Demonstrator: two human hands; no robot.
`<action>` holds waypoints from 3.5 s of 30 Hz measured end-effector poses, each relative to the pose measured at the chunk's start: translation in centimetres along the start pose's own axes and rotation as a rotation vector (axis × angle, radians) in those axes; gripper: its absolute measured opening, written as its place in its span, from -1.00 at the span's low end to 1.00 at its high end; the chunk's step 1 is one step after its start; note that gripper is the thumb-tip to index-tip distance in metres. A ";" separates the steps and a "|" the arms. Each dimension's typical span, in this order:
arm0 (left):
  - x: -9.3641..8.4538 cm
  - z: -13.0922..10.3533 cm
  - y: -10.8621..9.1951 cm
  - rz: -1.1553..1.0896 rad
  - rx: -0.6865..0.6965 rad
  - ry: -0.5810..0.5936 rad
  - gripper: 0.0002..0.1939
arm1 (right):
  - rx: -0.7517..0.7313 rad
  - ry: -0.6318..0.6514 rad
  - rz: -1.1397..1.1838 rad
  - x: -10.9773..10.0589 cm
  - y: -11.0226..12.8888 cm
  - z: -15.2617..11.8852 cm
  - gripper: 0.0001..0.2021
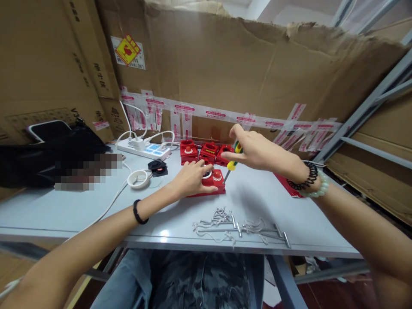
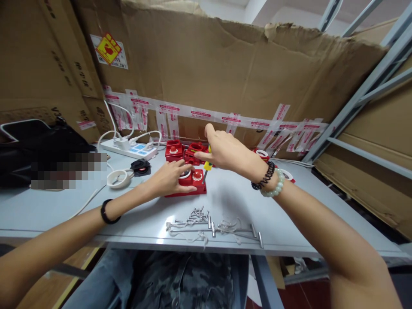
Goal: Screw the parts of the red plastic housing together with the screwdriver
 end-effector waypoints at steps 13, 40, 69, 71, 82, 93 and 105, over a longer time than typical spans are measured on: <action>-0.1 0.0 -0.1 0.005 -0.008 0.014 -0.33 | 0.004 -0.012 0.066 -0.4 0.1 -0.3 -0.72; 0.0 0.0 0.0 0.023 -0.001 0.006 -0.35 | 0.122 -0.044 -0.079 0.1 -0.2 0.2 -0.56; -0.1 -0.1 0.0 0.013 -0.005 0.001 -0.35 | 0.082 0.391 0.087 1.1 -0.8 0.5 -0.61; -0.1 -0.1 -0.1 0.001 -0.011 0.000 -0.37 | 0.100 0.547 0.115 3.1 -0.9 0.9 -0.59; -0.3 0.0 -0.2 -0.004 -0.010 0.022 -0.41 | 0.075 0.791 0.095 6.6 0.2 1.3 -0.75; -0.4 0.0 -0.2 -0.009 0.000 0.024 -0.43 | 0.104 0.699 -0.015 6.5 0.9 1.5 -0.78; -0.4 0.0 -0.3 -0.018 0.005 0.018 -0.46 | 0.103 0.758 0.034 6.5 0.8 1.7 -0.76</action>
Point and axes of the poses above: each hand's wrist, its own z-axis towards the middle knuckle, its own x-axis out of the palm, y = z × x, the point moved 2 cm from there along z, towards the middle knuckle, and after that the axes turned 2 degrees about x, right-handed, at the moved point
